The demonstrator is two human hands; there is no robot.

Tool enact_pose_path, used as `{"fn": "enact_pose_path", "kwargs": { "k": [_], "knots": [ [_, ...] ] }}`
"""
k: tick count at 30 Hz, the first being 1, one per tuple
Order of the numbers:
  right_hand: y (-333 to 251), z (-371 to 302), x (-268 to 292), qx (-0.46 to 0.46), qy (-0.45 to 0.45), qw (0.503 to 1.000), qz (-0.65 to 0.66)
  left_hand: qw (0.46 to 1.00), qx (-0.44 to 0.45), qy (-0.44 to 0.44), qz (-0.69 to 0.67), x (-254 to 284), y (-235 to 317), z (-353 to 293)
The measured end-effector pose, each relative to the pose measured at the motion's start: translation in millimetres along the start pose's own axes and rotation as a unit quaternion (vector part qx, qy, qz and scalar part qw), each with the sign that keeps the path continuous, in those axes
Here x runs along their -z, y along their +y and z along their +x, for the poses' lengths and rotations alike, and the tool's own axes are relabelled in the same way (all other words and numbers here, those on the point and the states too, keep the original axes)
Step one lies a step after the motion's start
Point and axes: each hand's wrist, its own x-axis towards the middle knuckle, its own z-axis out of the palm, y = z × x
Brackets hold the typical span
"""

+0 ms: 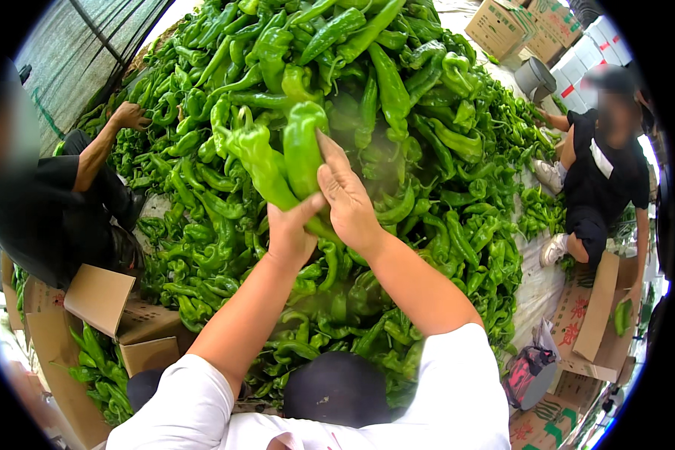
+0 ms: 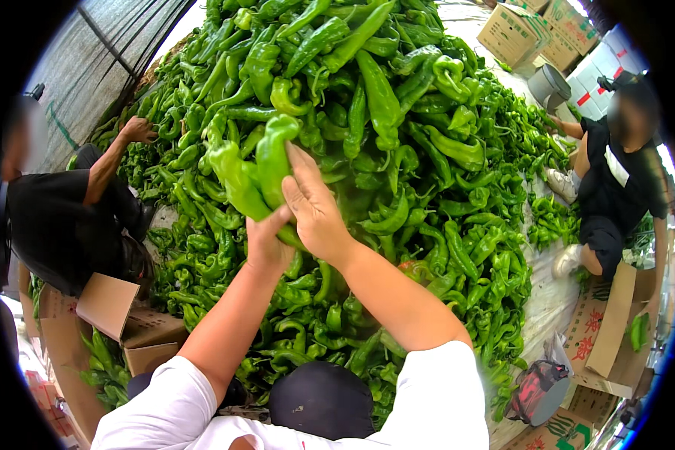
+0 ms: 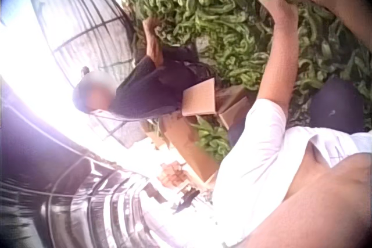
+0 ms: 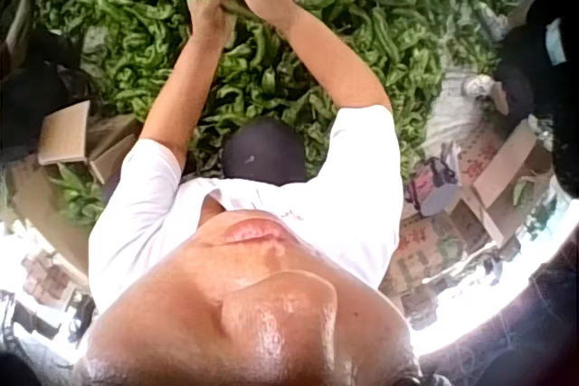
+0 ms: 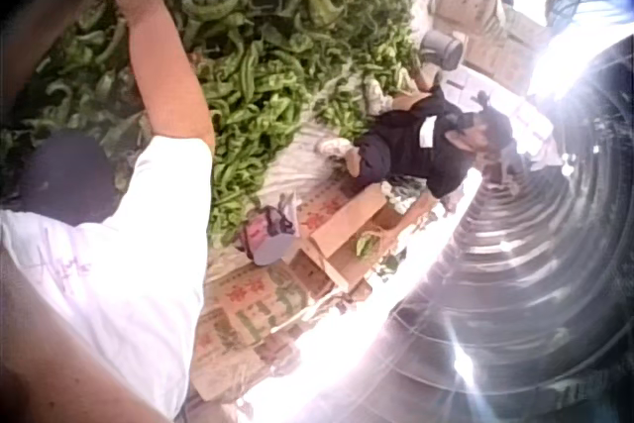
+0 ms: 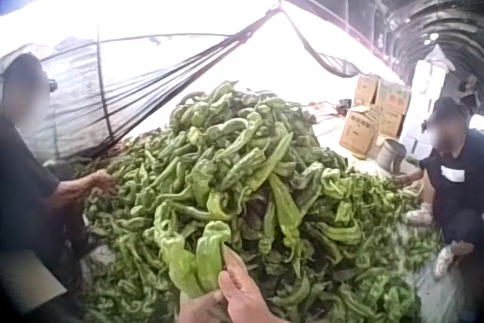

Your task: The person sorts green peppers from a large pile on the floor, picking them up by hand and placing them into cardboard boxes. The person also gathers scattered peppers from the floor and adds them to the boxes.

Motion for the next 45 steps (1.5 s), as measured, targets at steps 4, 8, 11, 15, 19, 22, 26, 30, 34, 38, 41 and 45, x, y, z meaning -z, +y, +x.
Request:
{"fn": "enact_pose_path", "kwargs": {
  "k": [4,8,11,15,19,22,26,30,34,38,41,45],
  "knots": [
    [-18,41,0,-0.002,0.052,0.975,-0.218,0.999,-0.012,0.044,-0.024,5,34,28],
    [39,117,125,0.021,0.280,0.780,-0.560,0.996,0.079,-0.029,0.041,42,85,37],
    [75,114,160,-0.183,0.227,0.764,-0.576,0.979,0.109,-0.052,0.166,103,155,11],
    [22,26,119,-0.320,0.207,0.887,-0.262,0.911,0.035,0.021,0.409,150,295,-123],
    [-18,-68,78,-0.337,0.245,0.883,-0.218,0.713,-0.074,0.250,0.651,171,381,-266],
    [-28,-85,16,-0.344,0.190,0.893,-0.218,0.493,0.010,0.404,0.770,198,365,-340],
    [-48,-93,-50,-0.276,0.041,0.941,-0.192,0.487,0.188,0.269,0.809,239,331,-374],
    [-83,-96,-133,-0.233,-0.022,0.958,-0.165,0.428,0.284,0.266,0.816,227,338,-367],
    [-111,-107,-207,-0.174,-0.147,0.956,-0.183,0.395,0.261,0.261,0.841,259,312,-378],
    [-118,-111,-269,-0.011,-0.304,0.915,-0.266,0.421,0.231,0.297,0.825,272,302,-377],
    [-123,-116,-320,0.205,-0.382,0.814,-0.386,0.386,0.131,0.297,0.864,246,329,-417],
    [-121,-129,-417,0.402,-0.572,0.630,-0.337,0.689,-0.067,0.265,0.671,189,407,-468]
  ]
}}
